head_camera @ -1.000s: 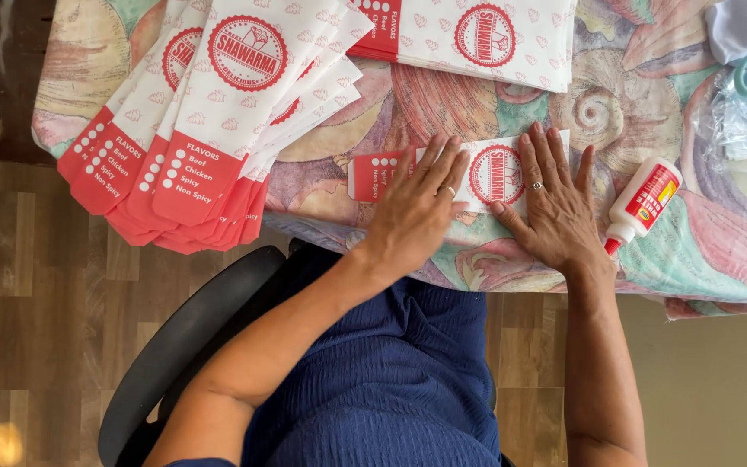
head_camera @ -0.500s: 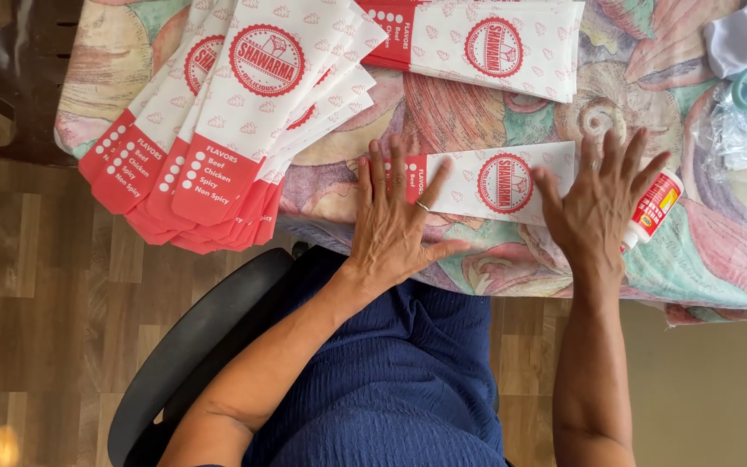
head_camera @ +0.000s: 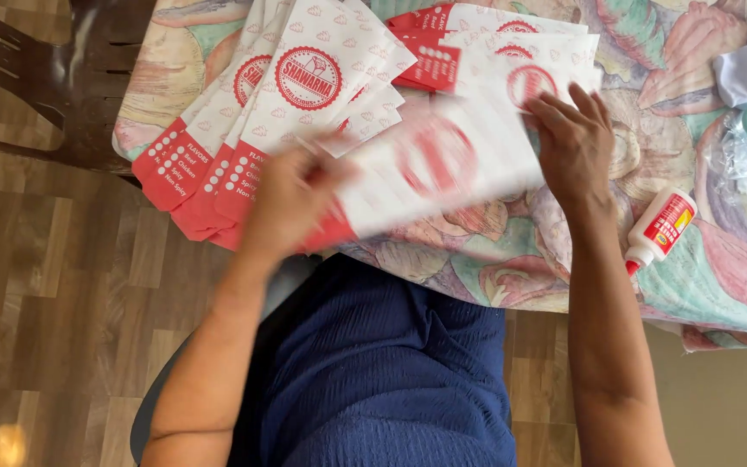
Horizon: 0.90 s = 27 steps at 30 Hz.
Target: Folding and gluing paper bag templates to assemble them for use.
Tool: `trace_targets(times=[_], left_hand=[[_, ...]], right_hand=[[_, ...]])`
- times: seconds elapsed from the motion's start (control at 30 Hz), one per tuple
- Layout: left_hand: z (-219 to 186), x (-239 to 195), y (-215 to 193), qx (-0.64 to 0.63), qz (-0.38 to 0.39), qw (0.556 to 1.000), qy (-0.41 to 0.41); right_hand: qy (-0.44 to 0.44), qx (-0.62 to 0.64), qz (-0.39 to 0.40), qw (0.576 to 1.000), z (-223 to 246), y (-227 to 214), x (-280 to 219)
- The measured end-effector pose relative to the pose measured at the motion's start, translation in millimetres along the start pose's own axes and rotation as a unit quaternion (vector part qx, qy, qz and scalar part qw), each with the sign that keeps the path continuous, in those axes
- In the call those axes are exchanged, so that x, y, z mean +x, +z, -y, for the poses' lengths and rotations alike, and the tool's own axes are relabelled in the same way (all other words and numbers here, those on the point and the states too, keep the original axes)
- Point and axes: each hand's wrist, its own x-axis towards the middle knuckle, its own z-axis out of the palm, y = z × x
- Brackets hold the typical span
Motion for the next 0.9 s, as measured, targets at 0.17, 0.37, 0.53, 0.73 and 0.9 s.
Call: trace_targets(times=[0.17,0.37,0.53,0.73,0.9], left_hand=[[22.8,15.5,-59.0,0.199,-0.201,0.959,0.037],[37.2,21.1,-25.5,0.549,-0.283,0.773,0.146],[31.4,17.1,44.2,0.374,-0.193,0.841,0.340],[57.3,17.8,116.4,0.346,0.066,0.843,0.406],[51.6,28.3,120.1,0.371,0.068,0.837,0.396]], right_hand=[[0.020,0.062,0.002,0.998,44.7,-52.0,-54.5],[0.040,0.087,0.039,0.995,69.2,-70.2,-93.4],[0.172,0.008,-0.103,0.980,14.0,-88.0,-123.7],[0.548,-0.007,0.136,0.825,-14.1,-126.2,-122.5],[0.651,0.247,-0.052,0.716,18.8,-152.4,-115.8]])
